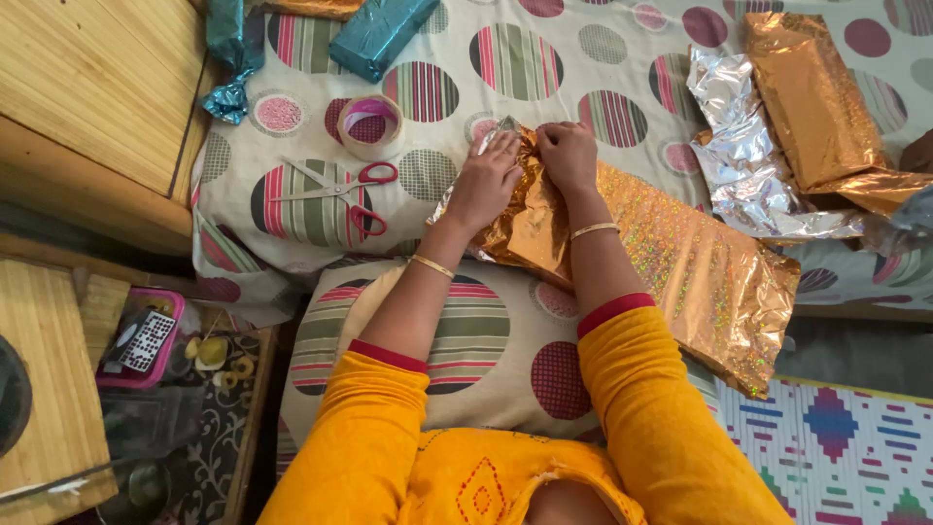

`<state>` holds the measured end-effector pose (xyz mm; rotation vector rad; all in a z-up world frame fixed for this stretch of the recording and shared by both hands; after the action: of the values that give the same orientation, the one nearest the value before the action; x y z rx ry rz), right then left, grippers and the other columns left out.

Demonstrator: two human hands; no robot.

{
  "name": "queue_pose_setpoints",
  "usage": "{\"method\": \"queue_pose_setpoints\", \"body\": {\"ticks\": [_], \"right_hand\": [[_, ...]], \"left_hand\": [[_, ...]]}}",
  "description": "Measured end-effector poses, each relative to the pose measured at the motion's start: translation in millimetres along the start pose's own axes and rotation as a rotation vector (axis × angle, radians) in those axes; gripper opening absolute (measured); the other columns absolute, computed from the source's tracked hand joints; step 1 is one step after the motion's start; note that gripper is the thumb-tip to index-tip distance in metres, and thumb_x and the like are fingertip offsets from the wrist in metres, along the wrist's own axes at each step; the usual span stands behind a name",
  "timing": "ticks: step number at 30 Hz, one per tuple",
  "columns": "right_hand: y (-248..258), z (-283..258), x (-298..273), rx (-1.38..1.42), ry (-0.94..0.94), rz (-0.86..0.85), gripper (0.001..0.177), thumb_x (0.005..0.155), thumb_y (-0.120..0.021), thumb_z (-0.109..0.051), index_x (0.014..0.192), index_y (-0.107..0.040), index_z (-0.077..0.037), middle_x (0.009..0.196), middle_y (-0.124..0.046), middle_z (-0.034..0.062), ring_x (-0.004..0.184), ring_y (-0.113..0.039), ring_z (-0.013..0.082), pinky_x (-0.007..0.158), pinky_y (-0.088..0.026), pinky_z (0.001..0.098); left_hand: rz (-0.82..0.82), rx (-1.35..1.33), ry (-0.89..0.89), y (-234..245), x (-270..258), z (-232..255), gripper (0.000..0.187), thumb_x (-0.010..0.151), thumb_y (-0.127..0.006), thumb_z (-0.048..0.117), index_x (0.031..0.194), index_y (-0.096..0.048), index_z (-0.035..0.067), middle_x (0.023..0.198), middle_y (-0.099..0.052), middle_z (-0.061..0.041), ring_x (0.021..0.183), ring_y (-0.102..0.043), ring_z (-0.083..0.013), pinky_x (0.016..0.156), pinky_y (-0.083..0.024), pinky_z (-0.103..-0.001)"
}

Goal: The person wraps a rectangular box with gold glittery paper, folding edges and securing them with clear tape. They use scissors to cut tape and trim excess paper, then place the wrapped gift aside and begin wrapping a second box.

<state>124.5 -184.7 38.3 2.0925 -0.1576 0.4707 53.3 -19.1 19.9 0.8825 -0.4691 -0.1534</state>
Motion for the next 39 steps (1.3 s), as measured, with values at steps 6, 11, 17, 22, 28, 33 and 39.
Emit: {"method": "queue_pose_setpoints", "body": {"ticks": [6,11,17,22,28,33,39], "right_hand": [[23.5,-18.4,-4.8,0.1,0.023,0.019,0.023,0.095,-0.071,-0.027,0.096,-0.081,-0.006,0.101,-0.077,0.0121,0.098,-0.067,0.0326,0.088,-0.052,0.043],[32.5,-18.8,-1.2,0.239,-0.025,0.04,0.023,0.095,-0.069,-0.026,0.092,-0.081,-0.007,0.095,-0.075,0.0109,0.094,-0.066,0.0295,0.086,-0.05,0.0406],[30.2,-13.8,-4.8,0.301,-0.102,-0.03,0.021,0.095,-0.066,-0.024,0.093,-0.08,-0.008,0.091,-0.076,0.0089,0.094,-0.068,0.0268,0.087,-0.051,0.0384],[23.7,-24.5,-5.6,0.07,0.037,-0.012,0.022,0.094,-0.067,-0.021,0.087,-0.081,-0.006,0.101,-0.079,0.0095,0.098,-0.066,0.0325,0.089,-0.05,0.0417],[18.4,-21.9,-2.1,0.003,-0.008,-0.064,0.022,0.096,-0.067,-0.025,0.1,-0.081,-0.008,0.103,-0.075,0.0121,0.097,-0.067,0.0327,0.087,-0.052,0.0427],[4.9,12.4,18.5,0.712,-0.456,-0.283,0.022,0.092,-0.066,-0.008,0.111,-0.076,-0.007,0.107,-0.076,0.0041,0.089,-0.068,0.0162,0.076,-0.056,0.0336],[4.8,16.6,41.5,0.452,-0.124,-0.531,0.036,0.086,-0.072,-0.002,0.122,-0.069,-0.003,0.113,-0.074,0.0098,0.101,-0.069,0.0141,0.088,-0.057,0.0288]], "left_hand": [[0.104,0.209,-0.126,48.4,-13.3,47.7,0.054,0.097,-0.058,0.023,0.143,-0.051,-0.006,0.16,-0.039,-0.022,0.151,-0.03,-0.0308,0.125,-0.016,-0.045],[0.026,0.124,-0.164,33.2,-4.5,54.0,0.052,0.108,-0.052,0.022,0.153,-0.047,-0.002,0.165,-0.041,-0.015,0.157,-0.032,-0.0243,0.134,-0.018,-0.039],[-0.138,0.111,-0.001,-0.6,-1.0,26.8,0.072,0.109,-0.032,0.051,0.156,-0.035,-0.002,0.163,-0.035,-0.019,0.155,-0.026,-0.028,0.128,-0.011,-0.045],[-0.159,0.28,0.099,-5.1,-2.2,18.1,0.087,0.104,-0.024,0.064,0.157,-0.025,-0.004,0.166,-0.025,-0.019,0.156,-0.016,-0.0291,0.125,-0.005,-0.047],[-0.194,0.327,0.117,4.1,-2.0,24.6,0.091,0.104,-0.019,0.067,0.159,-0.02,-0.005,0.168,-0.02,-0.019,0.157,-0.011,-0.029,0.126,-0.004,-0.047],[-0.249,0.295,0.187,10.4,-6.2,18.3,0.092,0.1,-0.021,0.07,0.158,-0.025,-0.002,0.167,-0.023,-0.014,0.155,-0.015,-0.0234,0.125,-0.004,-0.048],[-0.037,0.29,0.103,18.6,-8.9,15.5,0.068,0.107,-0.034,0.051,0.157,-0.038,0.004,0.167,-0.034,-0.01,0.158,-0.021,-0.0249,0.127,-0.006,-0.054]]}}
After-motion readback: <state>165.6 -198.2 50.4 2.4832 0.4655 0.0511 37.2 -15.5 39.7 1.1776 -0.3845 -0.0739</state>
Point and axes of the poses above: each hand's wrist, its own x-axis towards the middle knuckle, its own y-axis out of the back of the hand, z = x × y, the point moved 6 cm from there along x, towards the middle knuckle
